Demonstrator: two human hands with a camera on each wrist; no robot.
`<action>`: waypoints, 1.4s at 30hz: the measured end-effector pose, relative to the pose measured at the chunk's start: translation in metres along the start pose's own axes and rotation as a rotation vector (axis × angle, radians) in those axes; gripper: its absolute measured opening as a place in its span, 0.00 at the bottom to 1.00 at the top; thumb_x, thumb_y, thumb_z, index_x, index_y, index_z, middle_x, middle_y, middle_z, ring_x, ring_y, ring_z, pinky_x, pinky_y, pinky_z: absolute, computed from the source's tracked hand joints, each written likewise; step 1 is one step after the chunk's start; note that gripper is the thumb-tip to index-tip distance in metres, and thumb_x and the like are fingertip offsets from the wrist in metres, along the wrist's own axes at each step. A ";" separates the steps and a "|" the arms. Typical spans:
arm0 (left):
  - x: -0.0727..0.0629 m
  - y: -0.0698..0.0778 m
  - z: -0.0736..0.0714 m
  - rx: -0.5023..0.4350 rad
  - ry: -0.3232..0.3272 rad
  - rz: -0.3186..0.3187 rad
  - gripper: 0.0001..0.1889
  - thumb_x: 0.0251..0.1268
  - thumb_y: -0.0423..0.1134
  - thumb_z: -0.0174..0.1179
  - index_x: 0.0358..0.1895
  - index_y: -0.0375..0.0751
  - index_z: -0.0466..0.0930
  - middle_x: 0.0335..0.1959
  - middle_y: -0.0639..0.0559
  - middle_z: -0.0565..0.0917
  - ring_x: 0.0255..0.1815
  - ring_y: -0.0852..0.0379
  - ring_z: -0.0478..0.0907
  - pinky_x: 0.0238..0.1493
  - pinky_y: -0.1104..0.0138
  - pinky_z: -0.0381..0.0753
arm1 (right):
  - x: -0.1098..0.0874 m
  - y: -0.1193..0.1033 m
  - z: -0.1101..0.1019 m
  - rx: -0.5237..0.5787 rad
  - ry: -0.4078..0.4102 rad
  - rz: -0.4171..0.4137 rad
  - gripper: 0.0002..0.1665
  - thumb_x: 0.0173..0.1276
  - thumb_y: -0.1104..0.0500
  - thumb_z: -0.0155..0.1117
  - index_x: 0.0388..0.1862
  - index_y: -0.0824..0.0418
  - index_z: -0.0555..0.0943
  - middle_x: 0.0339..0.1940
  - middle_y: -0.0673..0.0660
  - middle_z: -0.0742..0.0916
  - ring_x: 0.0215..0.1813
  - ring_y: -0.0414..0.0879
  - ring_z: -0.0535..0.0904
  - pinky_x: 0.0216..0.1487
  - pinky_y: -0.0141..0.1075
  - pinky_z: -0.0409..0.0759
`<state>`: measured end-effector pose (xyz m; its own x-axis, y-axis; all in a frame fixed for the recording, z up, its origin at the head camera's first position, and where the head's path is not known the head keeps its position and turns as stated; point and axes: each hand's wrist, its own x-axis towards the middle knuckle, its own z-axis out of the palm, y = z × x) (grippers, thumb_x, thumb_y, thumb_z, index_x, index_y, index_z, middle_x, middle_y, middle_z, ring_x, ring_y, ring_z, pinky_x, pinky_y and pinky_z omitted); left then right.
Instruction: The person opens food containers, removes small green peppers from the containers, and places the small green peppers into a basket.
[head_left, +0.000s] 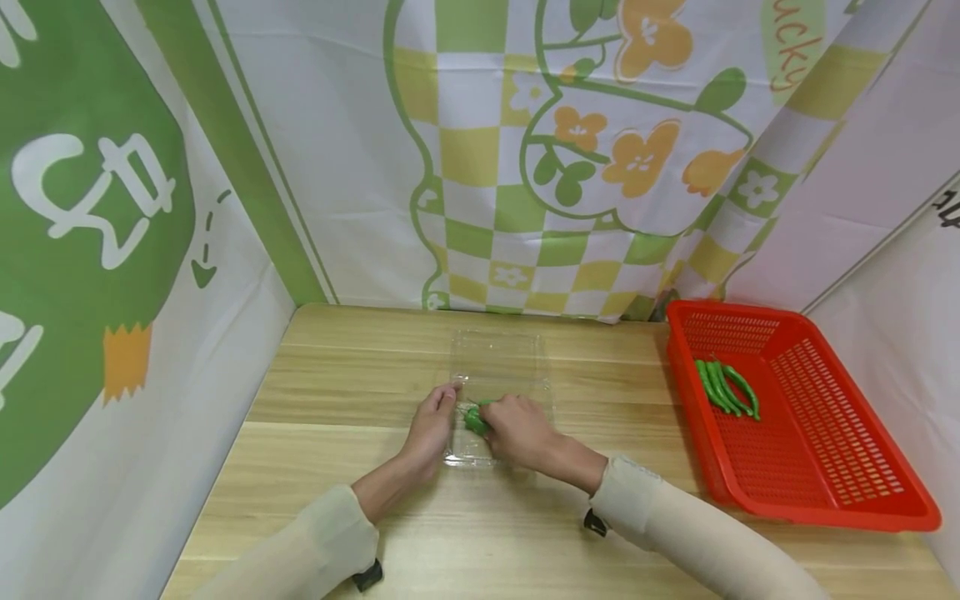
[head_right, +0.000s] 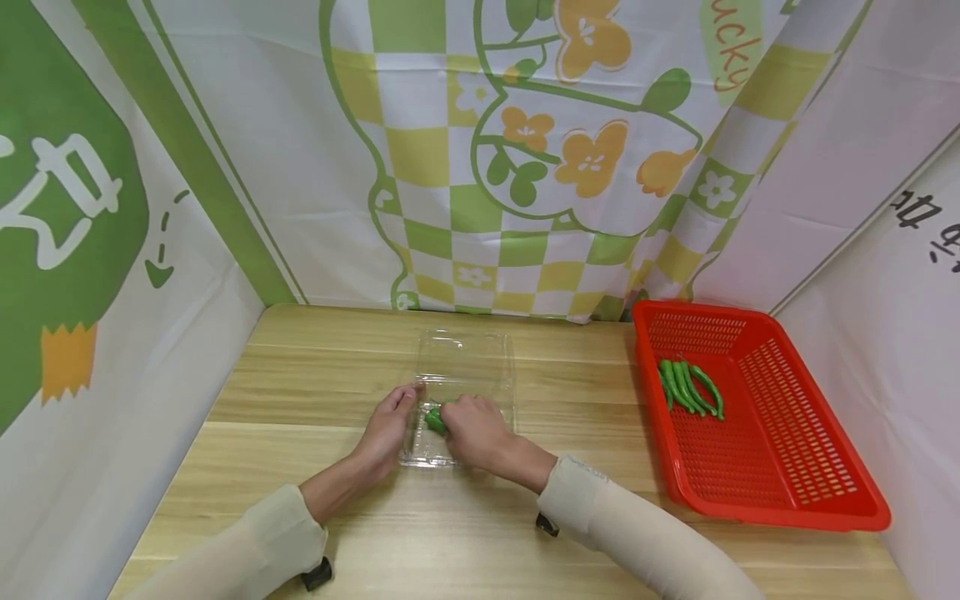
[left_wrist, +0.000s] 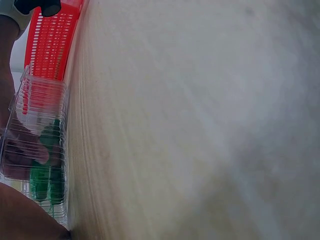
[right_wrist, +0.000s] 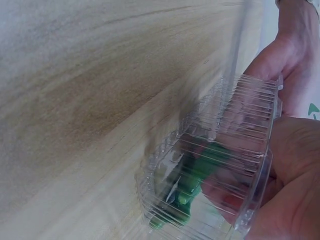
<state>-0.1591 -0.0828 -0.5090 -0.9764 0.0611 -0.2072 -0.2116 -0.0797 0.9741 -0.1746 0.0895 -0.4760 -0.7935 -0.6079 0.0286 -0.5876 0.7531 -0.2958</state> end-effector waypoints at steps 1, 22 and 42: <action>0.000 0.000 0.000 -0.002 0.000 0.000 0.23 0.90 0.39 0.38 0.77 0.31 0.65 0.83 0.34 0.61 0.87 0.35 0.48 0.87 0.42 0.43 | -0.001 0.000 0.000 0.003 0.006 -0.006 0.17 0.64 0.70 0.69 0.21 0.53 0.77 0.18 0.47 0.78 0.20 0.39 0.69 0.17 0.30 0.70; 0.000 0.001 0.002 -0.002 0.005 -0.001 0.23 0.90 0.39 0.38 0.76 0.31 0.66 0.82 0.33 0.62 0.86 0.35 0.49 0.87 0.41 0.44 | -0.011 0.003 -0.037 0.005 0.137 -0.046 0.07 0.61 0.70 0.74 0.29 0.58 0.88 0.24 0.49 0.88 0.23 0.37 0.76 0.25 0.33 0.79; -0.001 0.000 0.000 -0.006 0.004 -0.028 0.23 0.90 0.38 0.37 0.77 0.32 0.66 0.82 0.34 0.62 0.86 0.35 0.50 0.87 0.42 0.46 | -0.035 0.038 -0.088 -0.043 0.267 0.027 0.23 0.63 0.70 0.77 0.18 0.54 0.74 0.14 0.44 0.71 0.19 0.36 0.60 0.20 0.28 0.53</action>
<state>-0.1583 -0.0824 -0.5086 -0.9703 0.0592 -0.2346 -0.2391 -0.0842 0.9673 -0.1835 0.1617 -0.4042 -0.8194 -0.5039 0.2734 -0.5672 0.7816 -0.2595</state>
